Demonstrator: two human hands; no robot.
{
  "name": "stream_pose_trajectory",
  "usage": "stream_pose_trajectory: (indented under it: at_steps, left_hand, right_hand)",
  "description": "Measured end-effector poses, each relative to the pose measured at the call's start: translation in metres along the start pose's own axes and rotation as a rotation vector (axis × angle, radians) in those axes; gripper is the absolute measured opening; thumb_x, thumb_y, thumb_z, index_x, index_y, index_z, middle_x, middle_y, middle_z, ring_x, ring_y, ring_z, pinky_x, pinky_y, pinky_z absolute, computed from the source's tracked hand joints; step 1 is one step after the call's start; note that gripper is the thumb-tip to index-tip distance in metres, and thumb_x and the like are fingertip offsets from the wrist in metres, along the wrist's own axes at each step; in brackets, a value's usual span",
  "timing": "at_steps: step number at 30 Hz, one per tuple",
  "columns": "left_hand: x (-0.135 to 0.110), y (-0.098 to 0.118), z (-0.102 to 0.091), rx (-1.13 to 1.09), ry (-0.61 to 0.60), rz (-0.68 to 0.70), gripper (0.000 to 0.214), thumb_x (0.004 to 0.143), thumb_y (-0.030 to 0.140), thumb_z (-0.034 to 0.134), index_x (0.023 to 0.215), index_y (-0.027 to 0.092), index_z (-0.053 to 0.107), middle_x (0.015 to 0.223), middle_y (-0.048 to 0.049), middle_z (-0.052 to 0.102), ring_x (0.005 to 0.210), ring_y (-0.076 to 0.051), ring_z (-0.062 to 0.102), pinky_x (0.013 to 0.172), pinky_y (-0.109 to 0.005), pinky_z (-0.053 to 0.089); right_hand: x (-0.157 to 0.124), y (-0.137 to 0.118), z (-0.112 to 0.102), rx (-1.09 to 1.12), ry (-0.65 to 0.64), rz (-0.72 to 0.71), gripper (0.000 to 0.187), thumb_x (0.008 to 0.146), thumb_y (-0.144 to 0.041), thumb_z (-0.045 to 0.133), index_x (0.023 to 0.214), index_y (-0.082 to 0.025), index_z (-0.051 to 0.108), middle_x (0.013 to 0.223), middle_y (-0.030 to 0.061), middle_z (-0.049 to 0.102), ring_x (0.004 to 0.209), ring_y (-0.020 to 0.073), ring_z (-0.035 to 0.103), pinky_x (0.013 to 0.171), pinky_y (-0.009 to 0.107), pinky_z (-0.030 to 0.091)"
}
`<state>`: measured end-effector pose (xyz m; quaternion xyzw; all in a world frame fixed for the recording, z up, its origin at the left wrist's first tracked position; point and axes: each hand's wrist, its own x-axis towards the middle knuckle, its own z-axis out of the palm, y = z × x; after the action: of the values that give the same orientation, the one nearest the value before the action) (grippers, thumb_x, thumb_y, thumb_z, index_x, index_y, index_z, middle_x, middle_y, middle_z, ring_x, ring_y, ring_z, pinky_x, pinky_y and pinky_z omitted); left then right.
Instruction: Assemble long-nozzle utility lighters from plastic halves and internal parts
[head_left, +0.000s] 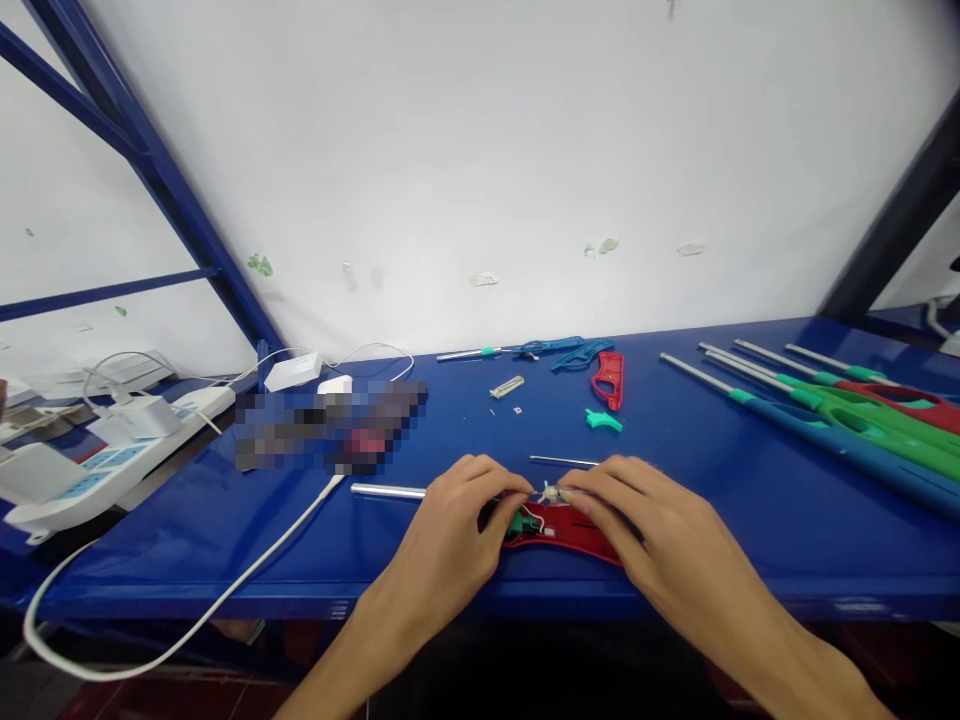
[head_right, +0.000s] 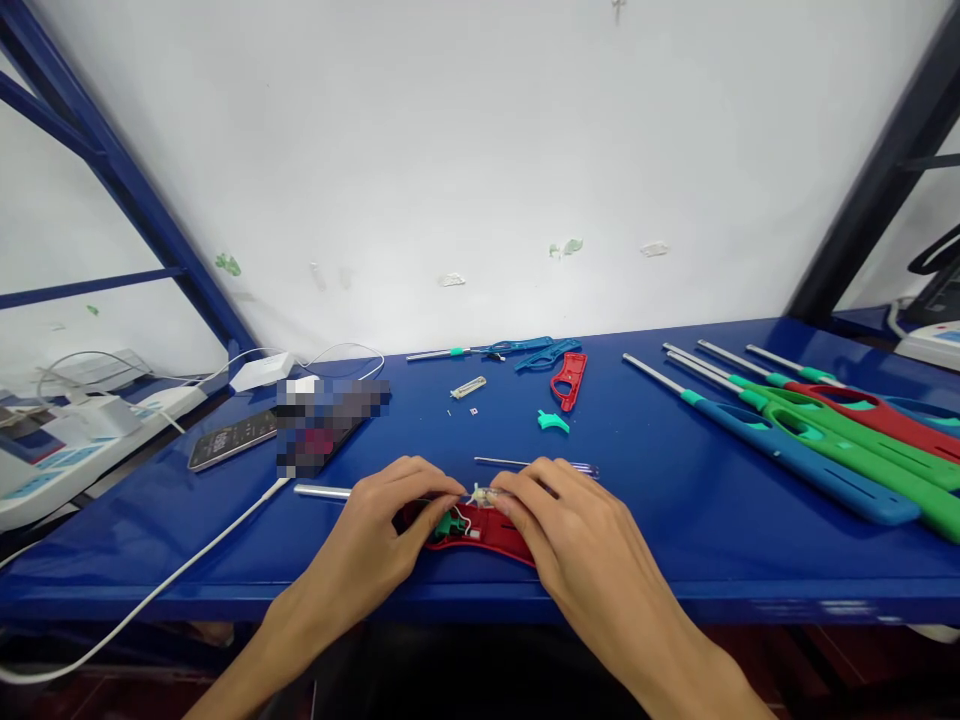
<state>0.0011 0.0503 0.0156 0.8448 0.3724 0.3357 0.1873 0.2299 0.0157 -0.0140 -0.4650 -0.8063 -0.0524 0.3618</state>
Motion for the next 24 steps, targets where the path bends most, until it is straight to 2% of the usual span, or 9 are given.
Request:
stream_pose_trajectory:
  at_steps: [13, 20, 24]
  left_hand:
    - [-0.0032, 0.0012, 0.0015, 0.096, -0.005, 0.061, 0.016, 0.105, 0.011, 0.060, 0.103, 0.021, 0.073, 0.101, -0.0011, 0.074, 0.092, -0.018, 0.065, 0.083, -0.031, 0.050]
    - [-0.0023, 0.0002, 0.0020, 0.126, 0.003, 0.089, 0.015, 0.105, 0.012, 0.059, 0.103, 0.019, 0.071, 0.100, -0.0013, 0.073, 0.092, -0.019, 0.064, 0.083, -0.032, 0.050]
    - [-0.0037, 0.0005, 0.0031, 0.156, -0.003, 0.115, 0.015, 0.106, 0.011, 0.057, 0.103, 0.018, 0.070, 0.099, -0.0028, 0.071, 0.091, -0.019, 0.063, 0.082, -0.033, 0.051]
  right_hand:
    - [0.0009, -0.0004, -0.0008, -0.019, 0.001, 0.019, 0.029, 0.112, -0.029, 0.044, 0.115, -0.026, 0.073, 0.107, 0.0043, 0.078, 0.093, 0.0218, 0.075, 0.086, 0.039, 0.059]
    - [-0.0002, -0.0006, -0.0013, 0.005, -0.043, 0.023, 0.025, 0.112, -0.026, 0.047, 0.118, -0.027, 0.071, 0.107, 0.0021, 0.076, 0.094, 0.0205, 0.073, 0.086, 0.038, 0.056]
    - [0.0000, -0.0026, -0.0023, 0.002, -0.003, -0.007, 0.025, 0.113, -0.028, 0.045, 0.119, -0.026, 0.069, 0.106, 0.0024, 0.076, 0.093, 0.0201, 0.072, 0.087, 0.038, 0.053]
